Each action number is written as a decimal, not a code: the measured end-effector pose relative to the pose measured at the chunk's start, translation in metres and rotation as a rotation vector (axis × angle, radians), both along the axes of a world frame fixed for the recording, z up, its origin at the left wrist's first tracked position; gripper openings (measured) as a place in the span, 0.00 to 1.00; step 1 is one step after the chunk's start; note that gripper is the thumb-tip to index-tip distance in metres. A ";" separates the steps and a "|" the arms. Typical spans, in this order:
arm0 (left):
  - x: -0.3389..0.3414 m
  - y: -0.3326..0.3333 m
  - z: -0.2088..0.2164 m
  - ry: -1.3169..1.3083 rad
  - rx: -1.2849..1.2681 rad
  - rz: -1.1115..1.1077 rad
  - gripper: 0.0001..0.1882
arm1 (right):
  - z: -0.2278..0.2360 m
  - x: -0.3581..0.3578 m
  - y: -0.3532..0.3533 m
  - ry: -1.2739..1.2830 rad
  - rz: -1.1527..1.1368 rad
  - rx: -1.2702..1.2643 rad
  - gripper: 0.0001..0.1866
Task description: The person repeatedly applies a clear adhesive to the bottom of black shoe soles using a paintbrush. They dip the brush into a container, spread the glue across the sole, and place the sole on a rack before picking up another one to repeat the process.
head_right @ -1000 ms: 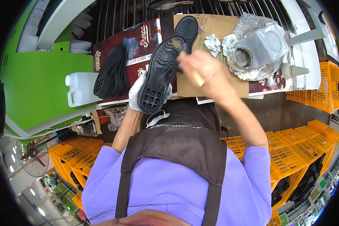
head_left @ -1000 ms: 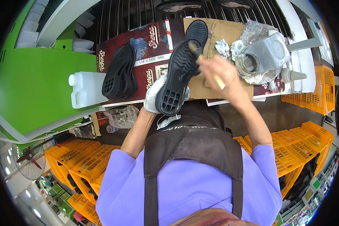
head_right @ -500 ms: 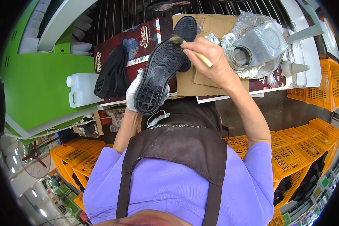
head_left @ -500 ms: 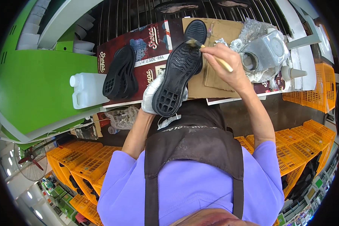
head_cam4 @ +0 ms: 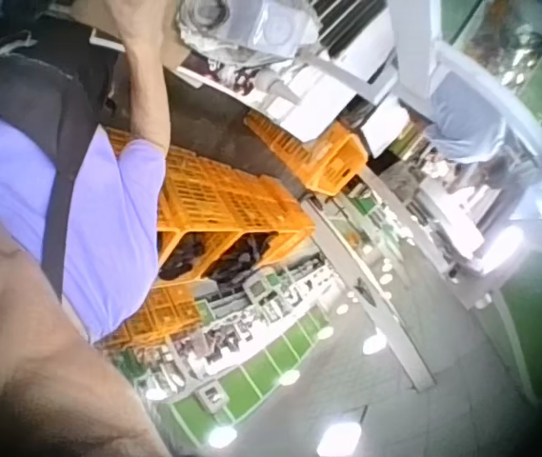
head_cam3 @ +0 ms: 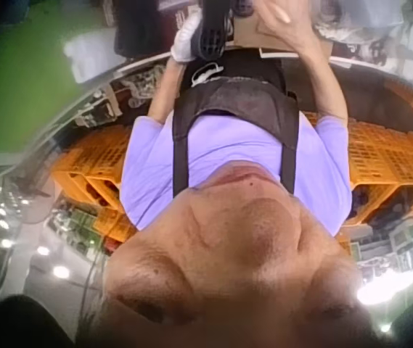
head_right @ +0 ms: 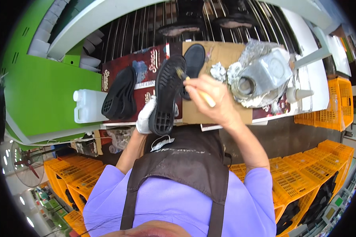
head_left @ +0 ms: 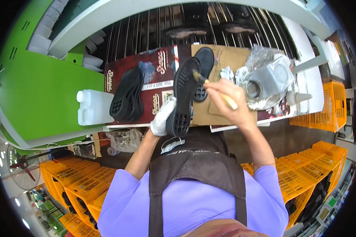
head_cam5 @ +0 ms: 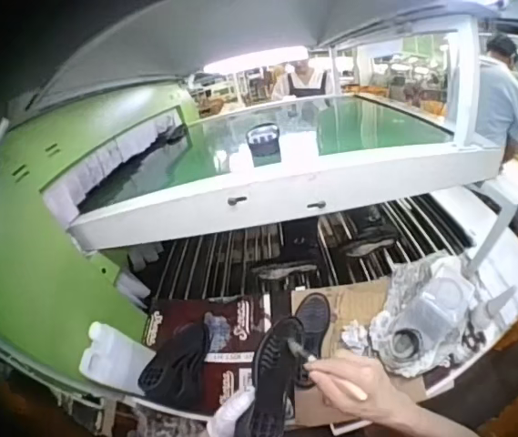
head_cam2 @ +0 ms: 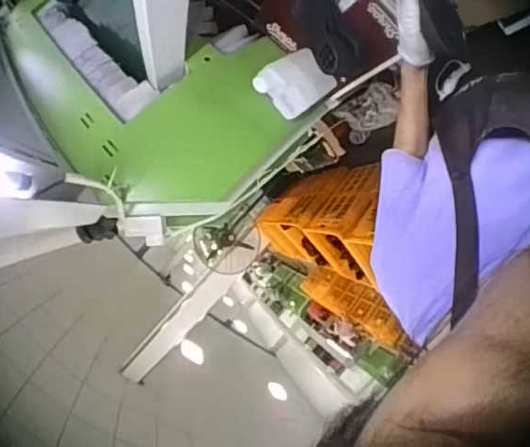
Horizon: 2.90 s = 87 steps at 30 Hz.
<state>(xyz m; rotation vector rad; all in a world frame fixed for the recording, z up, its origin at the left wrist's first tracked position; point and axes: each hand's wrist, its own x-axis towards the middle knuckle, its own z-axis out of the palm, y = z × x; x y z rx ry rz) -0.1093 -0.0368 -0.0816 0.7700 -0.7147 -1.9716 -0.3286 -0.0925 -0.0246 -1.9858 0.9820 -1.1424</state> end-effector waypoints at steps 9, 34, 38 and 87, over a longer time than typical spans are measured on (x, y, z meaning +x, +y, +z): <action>-0.019 -0.008 0.014 0.014 0.169 0.151 0.25 | 0.020 -0.012 0.025 -0.086 0.187 0.049 0.07; -0.155 -0.307 0.206 0.075 -0.450 0.371 0.29 | 0.009 -0.100 0.061 -0.765 -0.386 0.233 0.10; -0.118 -0.193 0.133 -0.143 -0.736 0.346 0.17 | -0.009 -0.094 0.064 -0.673 -0.376 0.337 0.11; -0.051 -0.038 0.023 -0.044 0.002 0.060 0.24 | -0.047 -0.120 0.003 -0.036 -0.629 0.439 0.09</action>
